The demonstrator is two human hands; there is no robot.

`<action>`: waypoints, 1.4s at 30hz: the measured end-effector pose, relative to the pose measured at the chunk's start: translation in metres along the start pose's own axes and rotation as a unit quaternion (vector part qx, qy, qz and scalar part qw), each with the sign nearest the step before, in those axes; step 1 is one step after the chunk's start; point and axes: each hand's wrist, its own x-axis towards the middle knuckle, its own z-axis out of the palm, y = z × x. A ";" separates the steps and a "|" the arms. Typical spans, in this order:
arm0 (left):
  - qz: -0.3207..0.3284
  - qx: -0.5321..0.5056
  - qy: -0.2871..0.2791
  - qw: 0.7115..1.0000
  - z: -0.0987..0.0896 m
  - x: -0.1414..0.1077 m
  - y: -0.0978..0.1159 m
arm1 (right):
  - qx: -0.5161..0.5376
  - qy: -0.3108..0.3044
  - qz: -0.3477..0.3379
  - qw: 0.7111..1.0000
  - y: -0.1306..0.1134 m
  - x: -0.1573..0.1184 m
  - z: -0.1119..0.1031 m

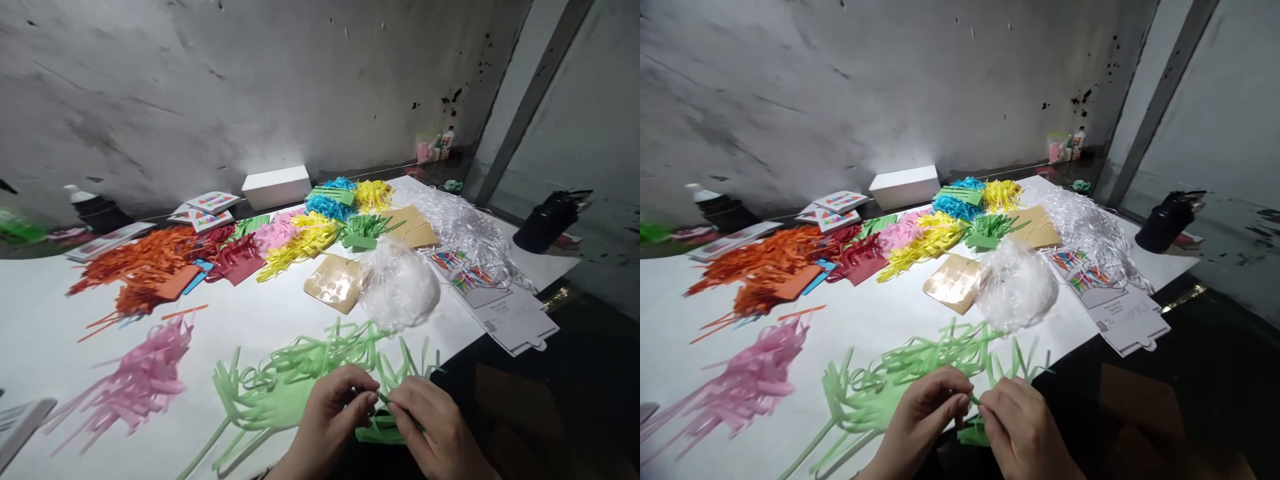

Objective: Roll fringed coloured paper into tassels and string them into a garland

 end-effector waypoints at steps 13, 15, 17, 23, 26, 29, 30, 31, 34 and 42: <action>-0.010 -0.065 0.025 0.998 -0.017 -0.023 0.001 | 0.015 -0.030 -0.022 0.999 -0.014 0.010 0.022; -0.012 -0.058 0.029 0.998 -0.017 -0.026 -0.001 | -0.008 -0.029 -0.040 0.999 -0.015 0.011 0.023; -0.011 -0.051 0.024 0.998 -0.017 -0.029 -0.003 | -0.028 -0.026 -0.055 0.998 -0.016 0.012 0.024; 0.050 0.074 0.035 0.995 -0.021 -0.034 -0.007 | -0.036 -0.047 -0.068 0.996 -0.019 0.014 0.026; 0.078 0.116 0.033 0.990 -0.021 -0.036 -0.008 | -0.051 -0.041 -0.068 0.996 -0.020 0.014 0.026; 0.092 0.119 0.028 0.988 -0.021 -0.037 -0.009 | -0.041 -0.036 -0.067 0.996 -0.022 0.012 0.029; 0.093 0.119 0.027 0.988 -0.021 -0.037 -0.009 | -0.027 -0.036 -0.056 0.997 -0.022 0.011 0.031; 0.092 0.117 0.028 0.988 -0.022 -0.037 -0.009 | -0.011 -0.036 -0.041 0.998 -0.022 0.009 0.033; 0.073 0.103 0.036 0.991 -0.024 -0.038 -0.010 | 0.051 -0.032 0.008 0.998 -0.021 0.001 0.042; -0.084 -0.087 0.044 0.992 -0.026 -0.035 -0.009 | 0.095 -0.089 0.038 0.991 -0.015 0.000 0.044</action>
